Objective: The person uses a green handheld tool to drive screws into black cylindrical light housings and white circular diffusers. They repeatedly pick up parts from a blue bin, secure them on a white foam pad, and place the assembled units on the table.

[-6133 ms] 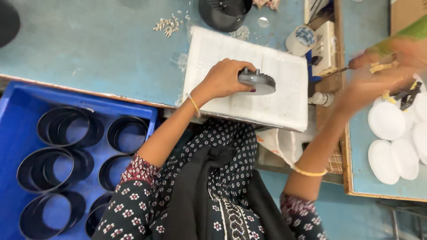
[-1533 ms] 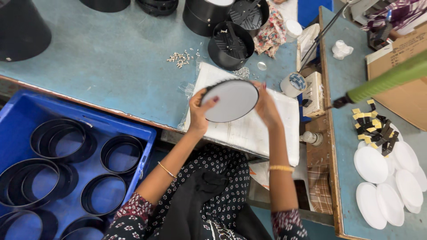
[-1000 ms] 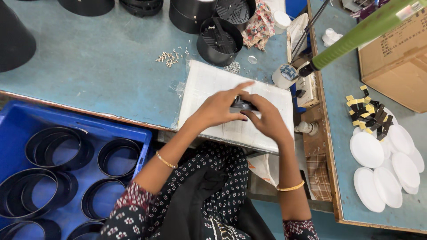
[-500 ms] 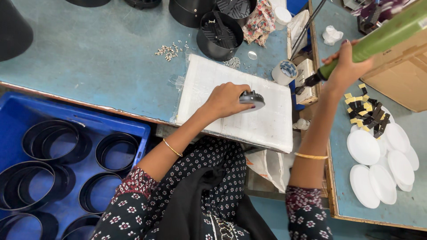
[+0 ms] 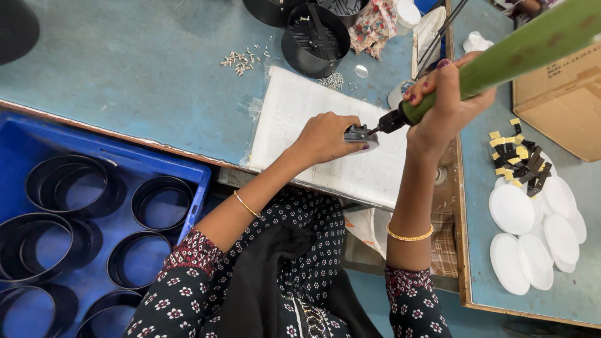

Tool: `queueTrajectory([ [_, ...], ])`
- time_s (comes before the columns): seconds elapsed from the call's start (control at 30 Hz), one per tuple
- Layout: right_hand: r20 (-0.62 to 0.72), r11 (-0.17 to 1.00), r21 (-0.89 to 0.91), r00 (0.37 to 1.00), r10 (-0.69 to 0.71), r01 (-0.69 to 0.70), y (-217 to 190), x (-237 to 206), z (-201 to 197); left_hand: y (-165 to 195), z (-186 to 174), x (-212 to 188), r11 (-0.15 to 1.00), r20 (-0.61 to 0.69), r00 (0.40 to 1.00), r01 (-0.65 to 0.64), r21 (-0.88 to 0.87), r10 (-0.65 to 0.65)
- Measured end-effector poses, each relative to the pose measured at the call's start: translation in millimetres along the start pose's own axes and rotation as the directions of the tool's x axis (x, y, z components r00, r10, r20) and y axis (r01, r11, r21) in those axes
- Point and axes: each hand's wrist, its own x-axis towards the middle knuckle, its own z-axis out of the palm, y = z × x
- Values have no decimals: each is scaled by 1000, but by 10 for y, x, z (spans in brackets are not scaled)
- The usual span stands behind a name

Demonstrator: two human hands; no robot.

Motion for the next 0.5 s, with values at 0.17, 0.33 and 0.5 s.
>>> queueTrajectory([
  [0.17, 13, 1000, -21, 1000, 8, -8, -6, -4, 57, 35, -20, 20, 1000, -14, 1000, -11, 1, 11],
  [0.33, 19, 1000, -18, 1000, 20, -19, 3, -9, 51, 39, -21, 22, 1000, -10, 1000, -5, -2, 5],
  [0.5, 39, 1000, -21, 999, 12, -11, 14, -7, 30, 43, -20, 31, 1000, -9, 1000, -14, 3, 14],
])
